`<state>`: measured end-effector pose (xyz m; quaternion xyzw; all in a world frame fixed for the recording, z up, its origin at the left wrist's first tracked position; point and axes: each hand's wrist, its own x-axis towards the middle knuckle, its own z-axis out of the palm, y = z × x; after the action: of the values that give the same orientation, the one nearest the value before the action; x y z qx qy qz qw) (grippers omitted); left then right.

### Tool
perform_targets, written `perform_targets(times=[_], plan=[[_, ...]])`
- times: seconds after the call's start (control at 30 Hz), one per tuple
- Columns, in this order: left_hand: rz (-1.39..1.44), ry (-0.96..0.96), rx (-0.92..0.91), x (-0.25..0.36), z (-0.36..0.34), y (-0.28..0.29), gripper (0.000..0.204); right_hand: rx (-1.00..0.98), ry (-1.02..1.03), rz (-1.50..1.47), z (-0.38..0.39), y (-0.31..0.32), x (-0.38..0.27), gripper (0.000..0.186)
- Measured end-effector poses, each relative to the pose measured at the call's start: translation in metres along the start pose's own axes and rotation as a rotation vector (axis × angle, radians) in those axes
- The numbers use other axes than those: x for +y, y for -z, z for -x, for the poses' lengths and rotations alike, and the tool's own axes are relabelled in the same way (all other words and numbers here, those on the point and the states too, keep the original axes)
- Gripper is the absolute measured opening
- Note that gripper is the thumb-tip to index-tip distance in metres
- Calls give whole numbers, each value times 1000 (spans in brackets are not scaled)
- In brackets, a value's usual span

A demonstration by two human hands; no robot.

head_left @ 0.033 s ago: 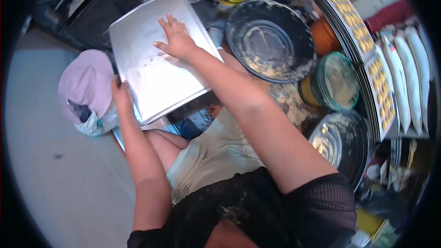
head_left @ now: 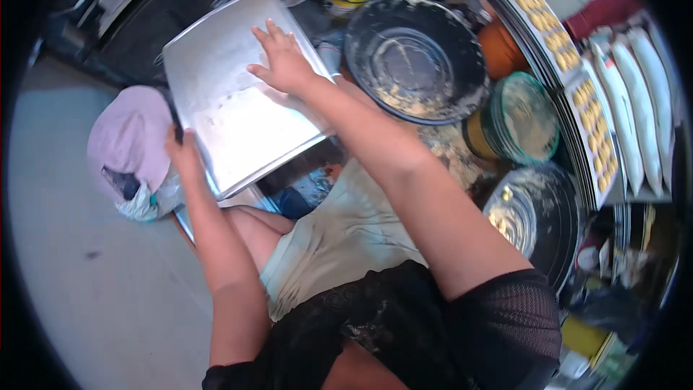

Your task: The person arranges shaped dough onto a metal tray, retrieves dough from a container, and pinches the dough into small pieces by hand inside a basin.

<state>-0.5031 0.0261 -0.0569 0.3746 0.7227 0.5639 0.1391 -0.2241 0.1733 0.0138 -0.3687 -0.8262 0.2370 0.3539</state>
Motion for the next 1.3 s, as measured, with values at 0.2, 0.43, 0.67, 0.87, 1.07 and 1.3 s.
perform_targets(times=[0.2,0.43,0.67,0.87,1.07,1.3], plan=[[-358,-527,149,99,43,-31,49,173,-307,417,215,174,55,74],[-236,-862,-104,182,94,-84,38,-293,-1164,518,541,311,110,83],[-259,-1148,-254,273,127,-121,31,-405,-1501,-343,582,297,78,88],[-313,-1405,-486,365,170,-179,31,-335,-1376,-353,574,273,106,100],[-174,-1428,-1132,415,250,-251,33,-174,-1351,-353,587,265,126,99],[-340,-1181,-1699,382,312,-367,34,144,-1175,-431,567,331,137,49]])
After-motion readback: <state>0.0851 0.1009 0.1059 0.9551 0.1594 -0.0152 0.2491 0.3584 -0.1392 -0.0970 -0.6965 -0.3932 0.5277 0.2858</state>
